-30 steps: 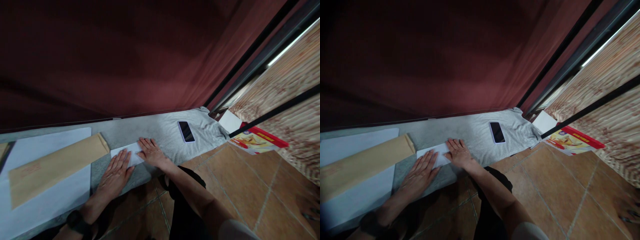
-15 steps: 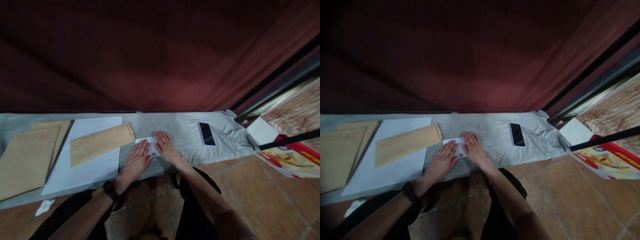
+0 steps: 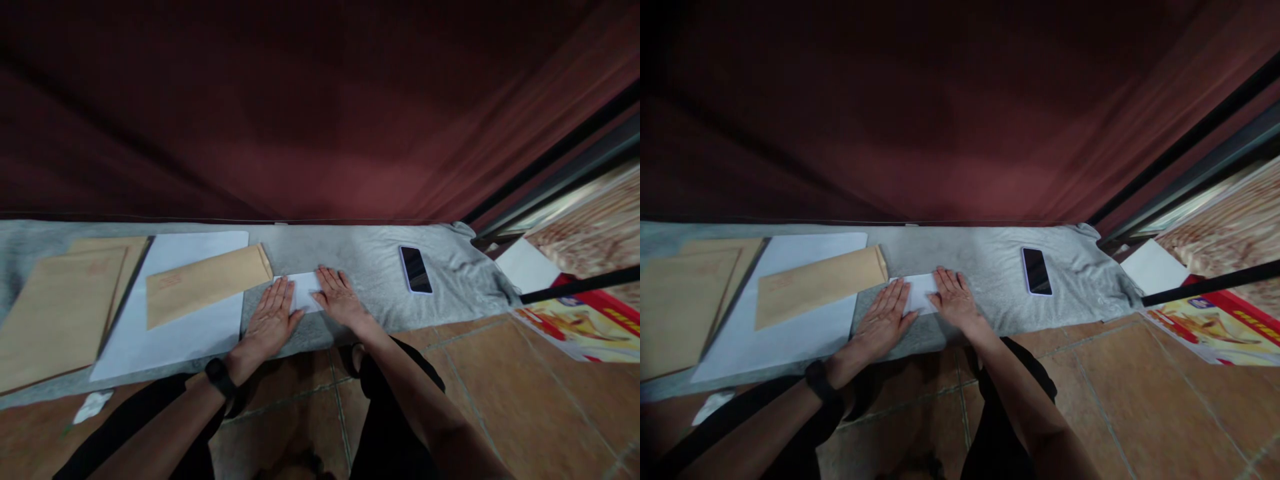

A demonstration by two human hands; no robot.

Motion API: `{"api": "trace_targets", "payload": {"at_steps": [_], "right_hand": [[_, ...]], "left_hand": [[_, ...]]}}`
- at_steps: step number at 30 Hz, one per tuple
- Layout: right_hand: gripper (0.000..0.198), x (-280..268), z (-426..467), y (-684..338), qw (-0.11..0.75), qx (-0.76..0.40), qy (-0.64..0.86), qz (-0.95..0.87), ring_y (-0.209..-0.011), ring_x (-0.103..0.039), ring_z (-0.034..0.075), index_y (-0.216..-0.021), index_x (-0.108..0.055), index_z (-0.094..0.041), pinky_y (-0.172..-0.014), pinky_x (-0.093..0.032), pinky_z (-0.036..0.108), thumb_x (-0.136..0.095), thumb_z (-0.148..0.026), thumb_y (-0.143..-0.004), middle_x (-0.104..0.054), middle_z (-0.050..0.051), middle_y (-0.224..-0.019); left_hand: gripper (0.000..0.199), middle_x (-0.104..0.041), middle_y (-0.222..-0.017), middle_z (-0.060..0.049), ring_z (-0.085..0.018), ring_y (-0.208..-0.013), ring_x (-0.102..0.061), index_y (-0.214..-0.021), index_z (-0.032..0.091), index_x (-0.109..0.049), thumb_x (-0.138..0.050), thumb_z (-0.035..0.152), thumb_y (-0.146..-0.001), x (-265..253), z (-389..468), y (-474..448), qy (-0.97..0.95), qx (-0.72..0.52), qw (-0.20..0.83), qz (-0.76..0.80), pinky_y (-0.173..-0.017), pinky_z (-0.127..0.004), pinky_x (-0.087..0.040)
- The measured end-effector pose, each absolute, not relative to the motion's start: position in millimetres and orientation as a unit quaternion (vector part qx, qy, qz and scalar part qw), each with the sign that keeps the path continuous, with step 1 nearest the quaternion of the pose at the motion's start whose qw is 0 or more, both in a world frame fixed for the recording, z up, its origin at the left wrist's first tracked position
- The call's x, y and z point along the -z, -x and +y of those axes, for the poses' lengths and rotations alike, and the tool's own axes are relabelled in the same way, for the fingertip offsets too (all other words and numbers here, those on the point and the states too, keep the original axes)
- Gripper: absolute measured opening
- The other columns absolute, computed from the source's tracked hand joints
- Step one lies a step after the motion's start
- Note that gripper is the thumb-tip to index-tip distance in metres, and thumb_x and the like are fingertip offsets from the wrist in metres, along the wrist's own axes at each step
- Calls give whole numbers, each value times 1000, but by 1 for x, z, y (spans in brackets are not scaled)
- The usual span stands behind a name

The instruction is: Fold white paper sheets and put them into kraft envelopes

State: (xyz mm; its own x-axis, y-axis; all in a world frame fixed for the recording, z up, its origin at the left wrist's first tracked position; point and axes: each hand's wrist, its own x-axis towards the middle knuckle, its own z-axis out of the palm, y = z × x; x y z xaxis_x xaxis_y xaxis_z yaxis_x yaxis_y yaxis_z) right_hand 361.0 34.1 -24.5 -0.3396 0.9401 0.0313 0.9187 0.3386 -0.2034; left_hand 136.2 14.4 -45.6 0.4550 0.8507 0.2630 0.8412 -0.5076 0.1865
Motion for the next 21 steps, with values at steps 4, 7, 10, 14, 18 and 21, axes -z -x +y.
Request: {"api": "trace_targets", "payload": {"at_steps": [4,7,10,14,18,21], "right_hand": [[65,22,33,-360,63,-78,592,-800,-156,-25,27,-161,-30,-14,-128,-16,48,-35,-50,-107,-26,10,-168],[63,21,33,-358,72,-72,597,-796,-155,-26,27,-160,-32,-11,-128,-16,48,-35,-47,-108,-28,13,-167],[60,22,34,-355,91,-63,586,-803,-155,-28,26,-159,-34,-12,-128,-17,48,-36,-43,-108,-30,12,-167],[56,22,35,-352,94,-66,573,-811,-153,-31,26,-158,-36,-16,-127,-19,50,-37,-41,-108,-33,11,-166],[56,20,35,-352,86,-70,574,-811,-152,-34,28,-157,-38,-14,-127,-19,51,-38,-40,-108,-34,11,-165],[56,17,35,-352,82,-74,581,-807,-152,-33,29,-157,-39,-12,-128,-17,52,-39,-37,-107,-35,12,-165]], "left_hand": [[69,-34,-162,-25,-33,-155,-25,-155,1,-37,-30,47,-104,46,14,-137,-850,-164,7,500,-123,-53,-31],[69,-33,-163,-24,-32,-156,-23,-155,3,-37,-32,48,-104,44,16,-135,-853,-161,14,496,-124,-52,-31],[74,-32,-164,-23,-32,-156,-23,-156,5,-36,-39,56,-101,43,22,-131,-869,-150,29,470,-125,-51,-29],[71,-34,-164,-21,-29,-155,-26,-155,10,-39,-41,56,-101,40,30,-127,-889,-128,42,437,-126,-52,-25],[62,-40,-162,-17,-27,-155,-28,-152,13,-44,-43,50,-102,36,32,-127,-901,-103,43,419,-127,-52,-21],[58,-41,-161,-15,-27,-154,-29,-152,15,-45,-42,45,-103,33,30,-130,-902,-98,44,418,-128,-53,-18]]}}
